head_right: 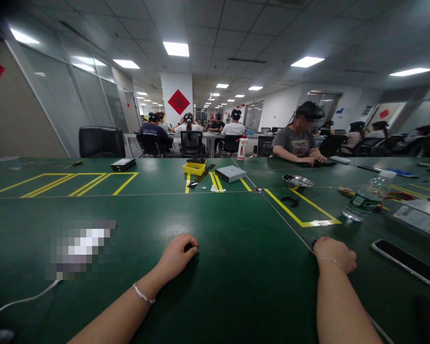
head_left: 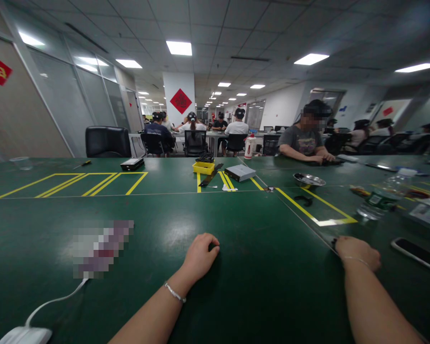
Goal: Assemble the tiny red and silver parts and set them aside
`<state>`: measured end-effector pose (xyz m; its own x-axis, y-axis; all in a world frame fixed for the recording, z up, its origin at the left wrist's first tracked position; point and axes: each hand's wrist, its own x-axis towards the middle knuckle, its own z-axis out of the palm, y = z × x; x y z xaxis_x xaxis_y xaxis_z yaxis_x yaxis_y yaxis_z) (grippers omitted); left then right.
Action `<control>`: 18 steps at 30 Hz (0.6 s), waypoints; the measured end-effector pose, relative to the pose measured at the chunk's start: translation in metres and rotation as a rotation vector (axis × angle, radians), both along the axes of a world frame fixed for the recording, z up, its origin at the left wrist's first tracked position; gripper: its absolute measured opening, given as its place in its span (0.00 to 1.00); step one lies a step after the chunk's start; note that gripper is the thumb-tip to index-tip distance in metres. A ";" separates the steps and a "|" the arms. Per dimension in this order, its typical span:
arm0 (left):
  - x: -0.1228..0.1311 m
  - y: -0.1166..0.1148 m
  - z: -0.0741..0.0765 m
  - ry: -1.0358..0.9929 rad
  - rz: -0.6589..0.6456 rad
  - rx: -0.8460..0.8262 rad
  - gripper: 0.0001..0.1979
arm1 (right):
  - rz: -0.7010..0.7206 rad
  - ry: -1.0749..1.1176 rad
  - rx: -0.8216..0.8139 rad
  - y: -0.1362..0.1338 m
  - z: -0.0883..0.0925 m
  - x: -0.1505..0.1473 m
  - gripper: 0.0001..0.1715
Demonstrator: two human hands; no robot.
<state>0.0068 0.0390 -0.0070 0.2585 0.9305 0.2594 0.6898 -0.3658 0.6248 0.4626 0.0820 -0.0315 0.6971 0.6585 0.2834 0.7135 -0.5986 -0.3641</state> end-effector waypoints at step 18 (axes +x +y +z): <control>0.002 0.000 -0.005 0.128 -0.024 0.073 0.19 | 1.198 -0.215 -0.155 -0.011 0.044 -0.251 0.29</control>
